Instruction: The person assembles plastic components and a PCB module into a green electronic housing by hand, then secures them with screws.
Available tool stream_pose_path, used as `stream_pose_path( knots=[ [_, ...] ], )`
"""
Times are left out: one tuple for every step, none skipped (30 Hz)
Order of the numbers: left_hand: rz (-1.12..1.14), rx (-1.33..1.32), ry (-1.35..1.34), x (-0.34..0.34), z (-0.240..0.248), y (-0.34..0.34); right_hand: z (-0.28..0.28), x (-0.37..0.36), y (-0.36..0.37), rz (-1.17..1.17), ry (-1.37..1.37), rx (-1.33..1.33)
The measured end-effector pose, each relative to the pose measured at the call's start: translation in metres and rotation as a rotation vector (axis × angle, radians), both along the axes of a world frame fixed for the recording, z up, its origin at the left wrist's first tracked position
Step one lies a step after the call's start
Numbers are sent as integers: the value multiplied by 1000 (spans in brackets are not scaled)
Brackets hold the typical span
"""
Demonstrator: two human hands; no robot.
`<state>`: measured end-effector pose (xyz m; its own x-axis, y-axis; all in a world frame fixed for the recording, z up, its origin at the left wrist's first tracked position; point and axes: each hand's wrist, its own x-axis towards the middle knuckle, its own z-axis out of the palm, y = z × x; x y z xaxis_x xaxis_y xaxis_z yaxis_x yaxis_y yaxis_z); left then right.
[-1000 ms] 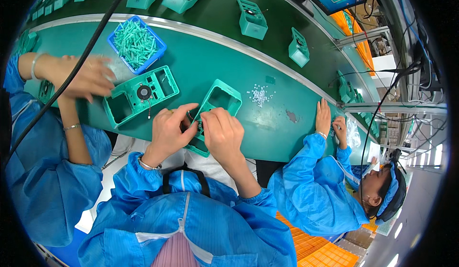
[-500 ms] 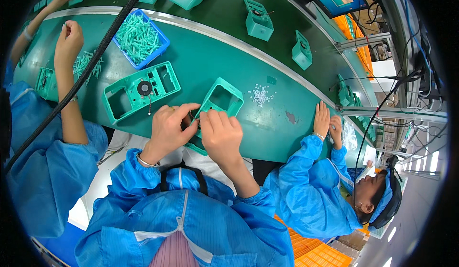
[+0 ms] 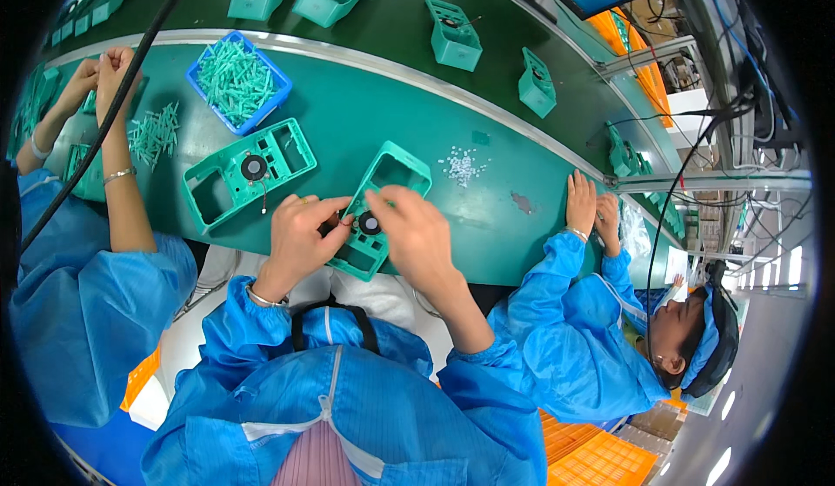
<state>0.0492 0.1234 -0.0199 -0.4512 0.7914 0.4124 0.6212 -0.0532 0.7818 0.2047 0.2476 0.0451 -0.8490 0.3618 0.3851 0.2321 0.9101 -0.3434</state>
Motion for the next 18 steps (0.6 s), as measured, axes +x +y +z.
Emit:
stream_pose_path(
  knots=[
    [2, 3, -14, 1, 2, 2, 4, 8, 4, -14, 3, 11],
    [8, 2, -27, 2, 4, 2, 9, 15, 5, -129, 164, -114],
    [-3, 11, -25, 2, 4, 1, 13, 22, 8, -243, 326, -238],
    [31, -5, -13, 1, 3, -1, 16, 30, 14, -253, 329, -228],
    [56, -18, -2, 1, 0, -2, 15, 39, 20, -387, 311, -277],
    [77, 6, -25, 2, -2, -2, 12, 47, 27, -518, 295, -329],
    [61, 14, -24, 2, -4, -3, 3, 53, 34, -532, 301, -319],
    [89, -5, -28, 3, -5, -3, -10, 59, 44, -548, 257, -309],
    [122, -27, -32, 4, -6, -3, -15, 58, 50, -558, 211, -303],
    [119, -13, -17, 3, -7, 0, -21, 57, 55, -544, 213, -282],
    [116, -13, -18, 4, -6, 2, -22, 52, 59, -547, 213, -282],
    [136, -22, -55, 5, -5, 4, -23, 48, 63, -541, 150, -213],
    [158, -32, -93, 5, -3, 5, -23, 46, 66, -534, 87, -146],
    [148, -27, -75, 4, -1, 5, -23, 44, 68, -532, 87, -147],
    [151, -28, -74, 4, -1, 5, -24, 42, 70, -539, 54, -118],
    [149, -29, -72, 5, -2, 5, -24, 41, 72, -546, 22, -89],
    [147, -31, -69, 5, -3, 5, -24, 40, 72, -543, 20, -92],
    [150, -34, -69, 5, -3, 5, -24, 40, 71, -515, 14, -78]
  ],
)
